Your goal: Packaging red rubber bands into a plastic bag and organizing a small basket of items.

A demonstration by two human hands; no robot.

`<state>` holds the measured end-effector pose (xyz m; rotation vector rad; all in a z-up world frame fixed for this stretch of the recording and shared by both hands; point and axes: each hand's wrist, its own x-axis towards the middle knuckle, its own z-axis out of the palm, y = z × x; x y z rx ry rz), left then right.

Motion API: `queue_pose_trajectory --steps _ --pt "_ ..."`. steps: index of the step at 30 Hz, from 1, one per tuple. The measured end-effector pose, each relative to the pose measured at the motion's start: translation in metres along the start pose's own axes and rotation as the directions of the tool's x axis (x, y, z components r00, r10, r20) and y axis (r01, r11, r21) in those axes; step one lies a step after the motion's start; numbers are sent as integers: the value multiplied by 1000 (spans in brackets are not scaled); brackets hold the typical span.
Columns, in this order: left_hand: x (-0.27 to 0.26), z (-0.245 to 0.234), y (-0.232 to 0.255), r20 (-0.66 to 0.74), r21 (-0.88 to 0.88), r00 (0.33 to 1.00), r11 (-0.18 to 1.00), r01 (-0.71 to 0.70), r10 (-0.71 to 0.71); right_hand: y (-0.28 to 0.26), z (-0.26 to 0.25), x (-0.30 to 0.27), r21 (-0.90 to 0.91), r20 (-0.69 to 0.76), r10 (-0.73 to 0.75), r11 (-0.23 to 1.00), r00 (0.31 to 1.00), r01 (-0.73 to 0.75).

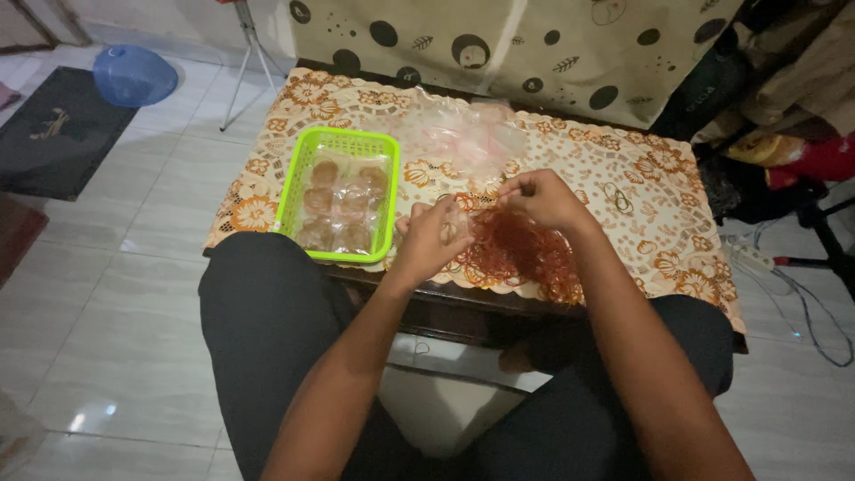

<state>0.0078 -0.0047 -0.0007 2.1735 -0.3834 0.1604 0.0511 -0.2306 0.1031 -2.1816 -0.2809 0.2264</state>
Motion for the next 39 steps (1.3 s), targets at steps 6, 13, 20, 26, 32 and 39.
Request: queue_pose_trajectory --steps 6,13,20,26,32,39 --pt "-2 -3 15 19 19 1000 1000 16 -16 -38 -7 -25 46 21 -60 997 998 59" --pt "4 3 27 22 -23 1000 999 22 -22 -38 -6 -23 73 51 -71 995 996 67" --pt "4 12 27 -8 -23 1000 1000 6 -6 -43 -6 -28 47 7 -70 996 998 69" --pt "7 10 25 -33 0 999 1000 13 -13 -39 -5 -23 96 -103 -167 980 981 177" --pt "2 -3 30 -62 16 998 1000 25 -23 -35 12 -21 176 -214 -101 974 971 141" --pt "-2 -2 27 -148 102 988 994 -29 44 -37 24 -21 142 -212 -95 982 973 127"
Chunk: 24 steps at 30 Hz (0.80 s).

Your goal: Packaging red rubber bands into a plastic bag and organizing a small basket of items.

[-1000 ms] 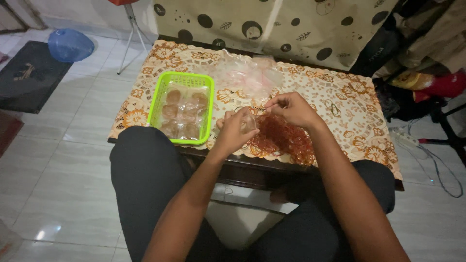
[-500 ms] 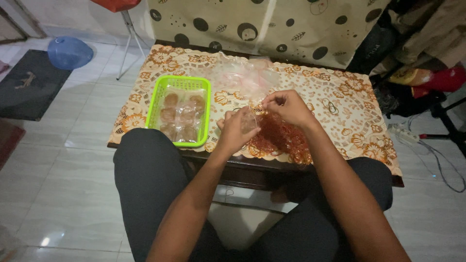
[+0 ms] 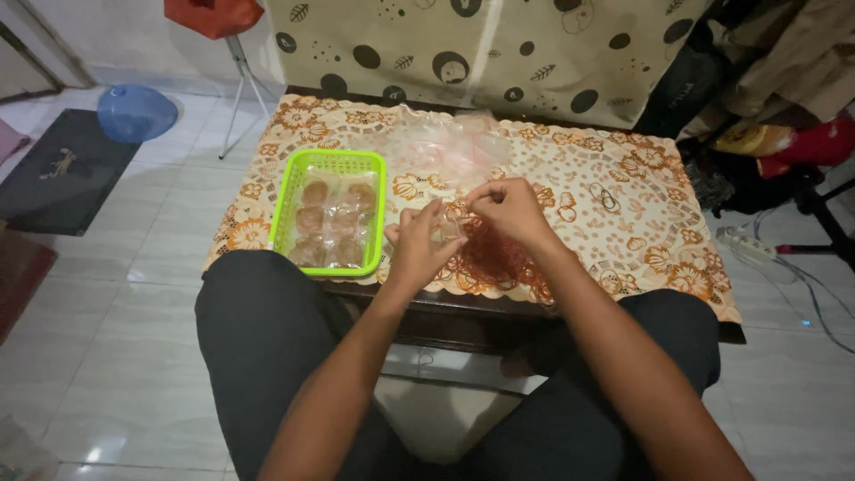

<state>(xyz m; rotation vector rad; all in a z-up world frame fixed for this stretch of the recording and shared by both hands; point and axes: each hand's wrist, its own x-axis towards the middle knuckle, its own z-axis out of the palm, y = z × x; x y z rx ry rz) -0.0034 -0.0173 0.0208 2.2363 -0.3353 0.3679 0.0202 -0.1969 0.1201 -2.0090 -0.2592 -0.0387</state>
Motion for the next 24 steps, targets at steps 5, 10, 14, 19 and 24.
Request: queue_pose_trajectory --steps 5,10,14,19,24 --pt "0 0 -1 -11 16 1000 1000 -24 24 21 8 8 -79 7 -9 997 1000 10" --pt "0 1 -4 -3 4 1000 1000 -16 16 36 20 9 -149 24 2 989 1000 2" --pt "-1 -1 -6 17 6 1000 1000 8 -8 27 25 -1 -198 54 12 980 998 -1" --pt "0 3 -12 20 10 1000 1000 13 -13 29 31 0 -238 91 -62 968 994 82" --pt "1 2 -10 5 45 999 998 34 -34 13 33 -2 -310 85 -23 949 996 48"
